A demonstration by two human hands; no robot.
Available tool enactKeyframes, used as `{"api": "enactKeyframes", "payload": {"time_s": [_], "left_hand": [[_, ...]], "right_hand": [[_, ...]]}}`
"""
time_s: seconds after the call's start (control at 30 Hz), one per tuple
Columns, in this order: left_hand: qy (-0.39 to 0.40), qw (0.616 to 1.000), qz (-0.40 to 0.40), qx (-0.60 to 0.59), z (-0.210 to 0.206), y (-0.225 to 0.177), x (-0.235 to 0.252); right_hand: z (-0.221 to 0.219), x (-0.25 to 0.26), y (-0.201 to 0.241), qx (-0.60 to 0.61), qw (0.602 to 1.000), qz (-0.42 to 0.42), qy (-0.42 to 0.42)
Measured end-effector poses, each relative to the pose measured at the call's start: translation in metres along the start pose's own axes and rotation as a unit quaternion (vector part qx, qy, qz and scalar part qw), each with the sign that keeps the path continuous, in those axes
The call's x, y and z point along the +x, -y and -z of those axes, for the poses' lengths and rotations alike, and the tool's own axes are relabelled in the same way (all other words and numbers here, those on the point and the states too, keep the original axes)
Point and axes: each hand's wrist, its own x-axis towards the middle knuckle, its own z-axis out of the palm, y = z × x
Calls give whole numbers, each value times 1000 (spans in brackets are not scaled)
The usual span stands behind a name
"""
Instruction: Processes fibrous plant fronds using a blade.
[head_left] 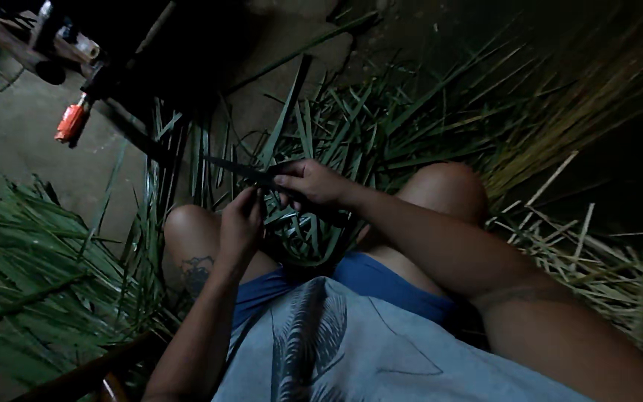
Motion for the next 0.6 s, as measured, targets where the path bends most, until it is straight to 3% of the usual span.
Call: {"api": "enactKeyframes", "payload": {"time_s": [0.3, 0.6], "left_hand": [[21, 999, 19, -20, -2, -3, 2], [47, 999, -12, -4, -2, -1, 2]], "right_hand": [[3, 1, 2, 21, 1000, 8, 3], [13, -2, 8, 14, 1000, 18, -4]]}}
